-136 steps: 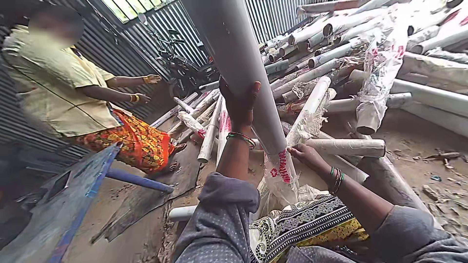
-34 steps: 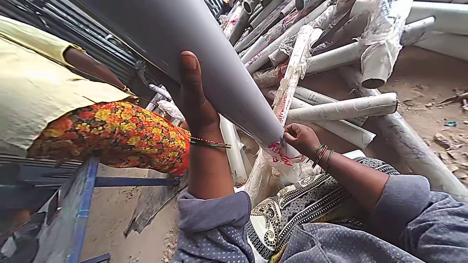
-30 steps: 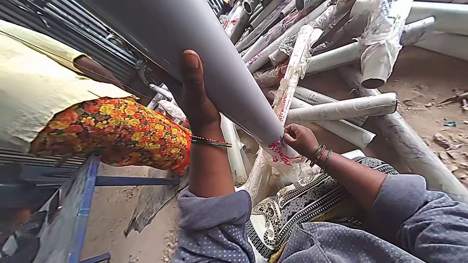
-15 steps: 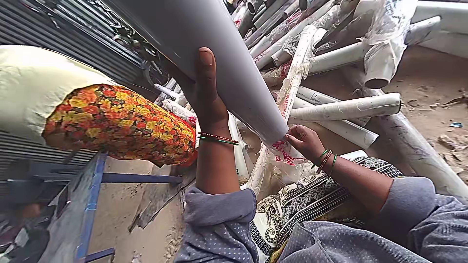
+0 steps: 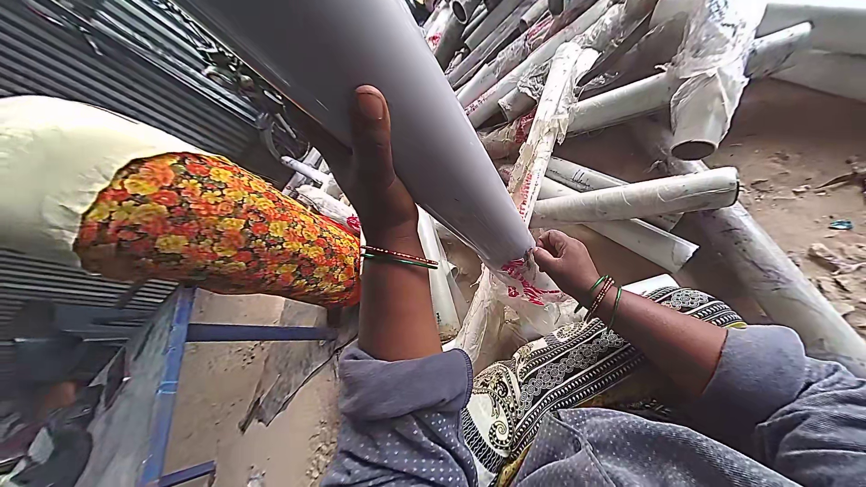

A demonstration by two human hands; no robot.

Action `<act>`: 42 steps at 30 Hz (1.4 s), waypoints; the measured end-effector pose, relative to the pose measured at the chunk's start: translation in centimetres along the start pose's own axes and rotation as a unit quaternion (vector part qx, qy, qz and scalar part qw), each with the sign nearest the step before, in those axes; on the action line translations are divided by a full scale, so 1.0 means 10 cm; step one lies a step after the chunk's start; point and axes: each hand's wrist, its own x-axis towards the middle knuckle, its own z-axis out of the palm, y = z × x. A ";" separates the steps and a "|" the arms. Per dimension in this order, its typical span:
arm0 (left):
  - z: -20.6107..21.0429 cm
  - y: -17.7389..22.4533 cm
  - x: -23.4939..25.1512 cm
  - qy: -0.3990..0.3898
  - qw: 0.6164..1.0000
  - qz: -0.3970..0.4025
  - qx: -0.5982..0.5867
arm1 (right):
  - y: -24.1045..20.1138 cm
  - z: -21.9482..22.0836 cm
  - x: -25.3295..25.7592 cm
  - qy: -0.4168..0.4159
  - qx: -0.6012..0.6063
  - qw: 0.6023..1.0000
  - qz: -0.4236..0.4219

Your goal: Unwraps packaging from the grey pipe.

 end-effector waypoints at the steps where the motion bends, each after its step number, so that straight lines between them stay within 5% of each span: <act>1: 0.00 0.00 0.00 0.001 1.000 0.002 -0.003 | 0.03 -0.02 0.00 0.001 0.015 1.000 -0.002; 13: 0.00 0.00 0.01 -0.005 1.000 -0.001 -0.014 | -0.01 0.00 0.07 -0.022 0.022 0.999 -0.033; 24: -0.01 0.00 -0.01 0.003 1.000 -0.009 0.012 | 0.14 0.08 -0.02 -0.004 0.240 0.970 0.029; 31: 0.02 0.02 -0.02 0.008 1.000 -0.007 0.008 | 0.06 0.01 0.11 -0.013 0.107 0.994 0.004; 42: 0.00 0.02 -0.02 0.003 1.000 -0.005 0.025 | 0.04 -0.01 0.05 -0.056 0.194 0.972 0.120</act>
